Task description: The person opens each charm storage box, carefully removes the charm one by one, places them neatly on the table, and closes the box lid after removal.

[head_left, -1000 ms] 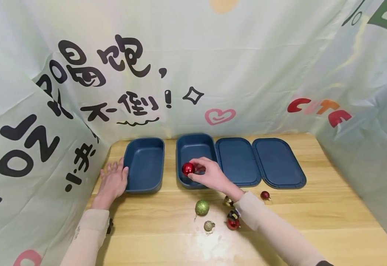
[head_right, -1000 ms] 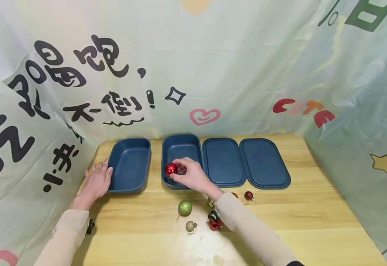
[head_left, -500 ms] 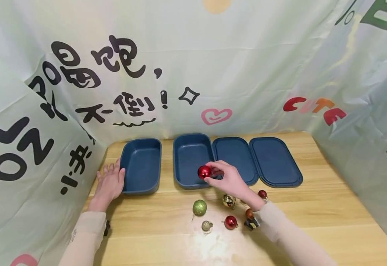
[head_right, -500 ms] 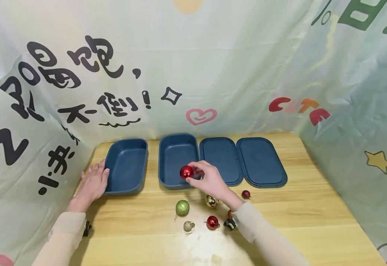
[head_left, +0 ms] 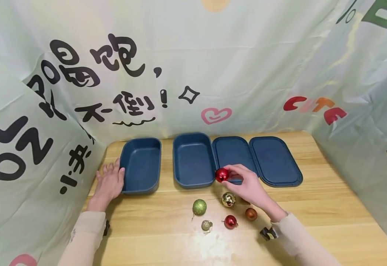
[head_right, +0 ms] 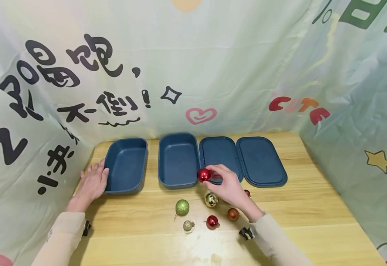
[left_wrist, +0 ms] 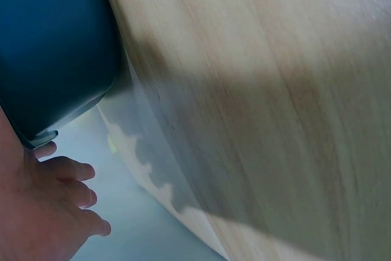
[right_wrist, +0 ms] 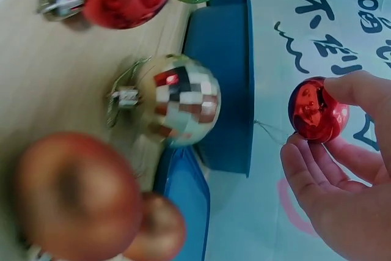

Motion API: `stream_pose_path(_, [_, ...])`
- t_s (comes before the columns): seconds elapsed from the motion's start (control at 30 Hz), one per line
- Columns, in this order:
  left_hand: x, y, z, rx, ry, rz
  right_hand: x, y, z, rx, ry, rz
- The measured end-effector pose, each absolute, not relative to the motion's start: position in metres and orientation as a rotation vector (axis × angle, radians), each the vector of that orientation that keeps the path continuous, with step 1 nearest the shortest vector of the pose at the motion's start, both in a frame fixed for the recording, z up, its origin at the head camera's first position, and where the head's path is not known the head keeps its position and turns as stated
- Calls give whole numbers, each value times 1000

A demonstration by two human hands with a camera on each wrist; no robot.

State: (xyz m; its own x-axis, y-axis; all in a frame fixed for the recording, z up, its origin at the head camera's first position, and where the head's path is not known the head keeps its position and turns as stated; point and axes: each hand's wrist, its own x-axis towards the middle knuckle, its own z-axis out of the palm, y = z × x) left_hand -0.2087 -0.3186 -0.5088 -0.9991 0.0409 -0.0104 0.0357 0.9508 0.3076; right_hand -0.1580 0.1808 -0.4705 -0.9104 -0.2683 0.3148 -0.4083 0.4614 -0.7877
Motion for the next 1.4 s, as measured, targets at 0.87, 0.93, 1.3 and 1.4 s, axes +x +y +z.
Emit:
stream_pose_path(0.87, [-209,-319,-508,59,3085,523,-92,245,-499,292,-2442,1507])
stream_pose_path(0.93, [-209,-319,-509,60,3086,519,-86,249,-503,273,-2412,1524])
stream_pose_path(1.3, [-209,-318,-509,66,3096,517,-53,269,-520,53,-2455,1469])
stream_pose_path(1.4, [-208,-317,-509,64,3092,516,-47,272,-525,-13,-2495,1432])
